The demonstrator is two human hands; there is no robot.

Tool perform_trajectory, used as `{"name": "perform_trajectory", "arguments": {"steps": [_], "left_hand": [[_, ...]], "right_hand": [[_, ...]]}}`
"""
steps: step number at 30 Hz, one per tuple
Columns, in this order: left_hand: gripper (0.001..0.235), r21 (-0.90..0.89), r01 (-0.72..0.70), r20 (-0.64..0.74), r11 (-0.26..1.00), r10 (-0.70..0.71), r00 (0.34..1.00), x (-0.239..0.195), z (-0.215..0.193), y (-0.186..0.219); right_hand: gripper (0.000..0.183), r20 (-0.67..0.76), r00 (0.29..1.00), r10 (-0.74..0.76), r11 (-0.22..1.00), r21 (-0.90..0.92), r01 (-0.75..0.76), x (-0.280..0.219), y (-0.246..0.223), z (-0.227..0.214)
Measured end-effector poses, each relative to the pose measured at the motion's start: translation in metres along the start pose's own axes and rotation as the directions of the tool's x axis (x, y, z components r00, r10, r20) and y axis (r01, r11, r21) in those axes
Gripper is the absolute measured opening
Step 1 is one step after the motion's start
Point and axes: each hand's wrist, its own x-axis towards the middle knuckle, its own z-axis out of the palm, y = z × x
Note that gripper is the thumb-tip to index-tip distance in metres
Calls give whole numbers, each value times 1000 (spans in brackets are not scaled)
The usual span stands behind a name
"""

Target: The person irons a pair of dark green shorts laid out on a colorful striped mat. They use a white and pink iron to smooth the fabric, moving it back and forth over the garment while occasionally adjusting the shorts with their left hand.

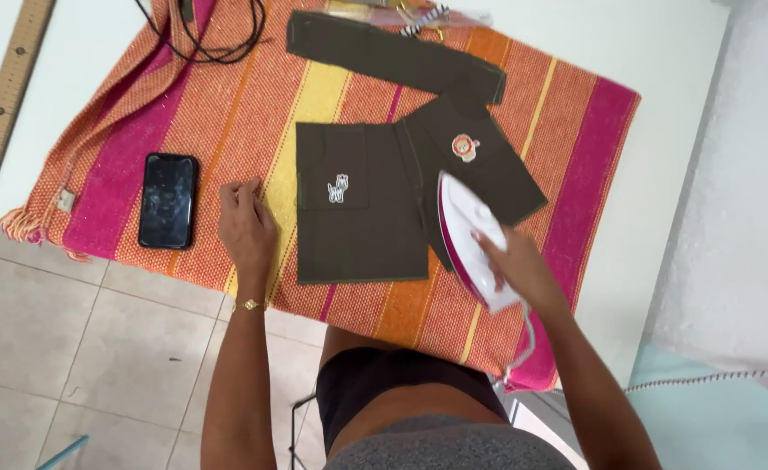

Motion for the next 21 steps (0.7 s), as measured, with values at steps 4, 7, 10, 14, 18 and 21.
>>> {"name": "perform_trajectory", "arguments": {"steps": [4,7,10,14,18,21], "left_hand": [[30,33,8,-12,999,-8,1000,-1,5,-5],[25,12,18,-12,1000,-18,1000,-3,9,-10],[23,-43,52,5,998,-52,999,-2,9,-9],[29,-9,44,-29,999,-44,999,-3,6,-5],[29,-33,40,-9,999,-40,999,-2,0,2],[30,-32,44,-5,999,-44,999,0,2,-1]], "right_hand": [[53,3,1000,-1,1000,1,1,9,-4,0],[56,-3,997,-77,996,-50,77,50,25,9],[63,13,998,-62,990,-128,63,20,18,2],[56,36,999,36,999,35,-37,13,10,1],[59,28,999,-34,999,35,33,28,3,2],[57,32,999,-18,999,36,17,15,9,0]]}}
